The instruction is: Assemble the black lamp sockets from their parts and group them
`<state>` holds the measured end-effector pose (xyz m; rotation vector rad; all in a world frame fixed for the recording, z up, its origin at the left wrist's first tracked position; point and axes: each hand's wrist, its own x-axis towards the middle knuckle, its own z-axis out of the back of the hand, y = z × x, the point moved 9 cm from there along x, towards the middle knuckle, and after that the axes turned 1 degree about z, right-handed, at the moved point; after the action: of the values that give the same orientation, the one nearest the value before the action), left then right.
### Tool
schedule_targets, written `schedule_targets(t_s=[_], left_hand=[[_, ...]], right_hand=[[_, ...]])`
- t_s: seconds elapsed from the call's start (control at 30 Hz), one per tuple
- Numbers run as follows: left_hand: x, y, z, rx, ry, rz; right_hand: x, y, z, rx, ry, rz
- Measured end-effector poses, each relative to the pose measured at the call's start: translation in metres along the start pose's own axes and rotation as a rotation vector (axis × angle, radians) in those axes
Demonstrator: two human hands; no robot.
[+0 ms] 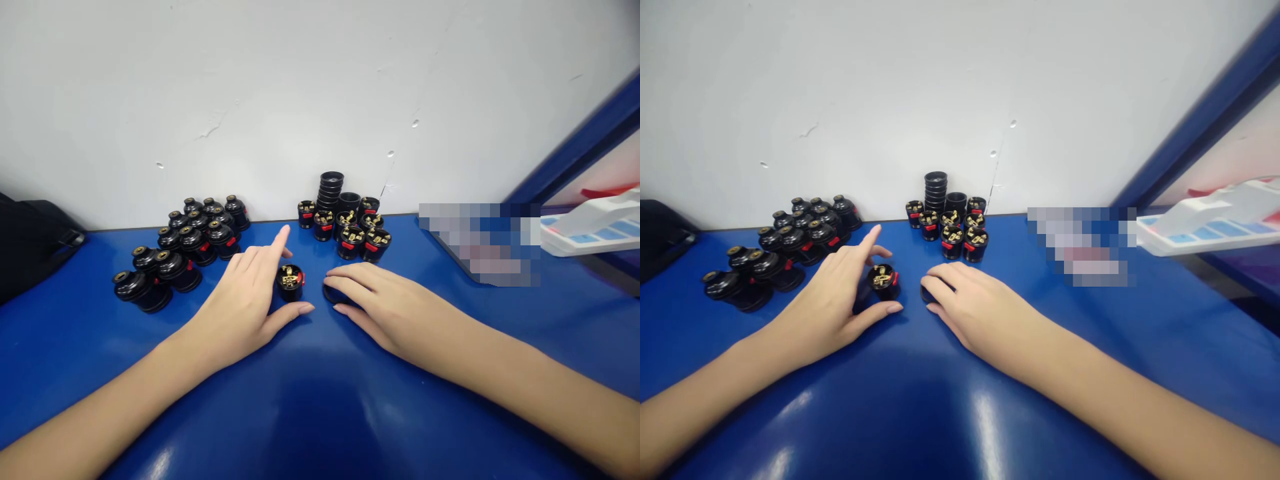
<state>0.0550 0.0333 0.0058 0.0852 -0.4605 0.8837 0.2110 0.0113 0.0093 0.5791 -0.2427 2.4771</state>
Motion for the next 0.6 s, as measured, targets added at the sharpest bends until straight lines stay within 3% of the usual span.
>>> schedule_targets(t_s=[0.13,0.33,0.5,0.6], left_hand=[[0.0,-0.003,0.0,-0.198,-0.006,0.055],[0.002,0.006,-0.004,-0.537,-0.029,0.214],[0.001,0.012,-0.021,-0.909,-0.013,0.394],[-0.001,0.012,-0.03,-1.048,0.023,0.476]], right_hand=[[-0.003,-0.009,-0.005,0.18,-0.012,-0.088],[-0.006,-0.024,-0.001,0.581,-0.167,-0.302],[-0.008,-0.032,-0.012,0.925,-0.198,-0.422],[-0.01,-0.037,-0.014,1.007,-0.234,-0.437]])
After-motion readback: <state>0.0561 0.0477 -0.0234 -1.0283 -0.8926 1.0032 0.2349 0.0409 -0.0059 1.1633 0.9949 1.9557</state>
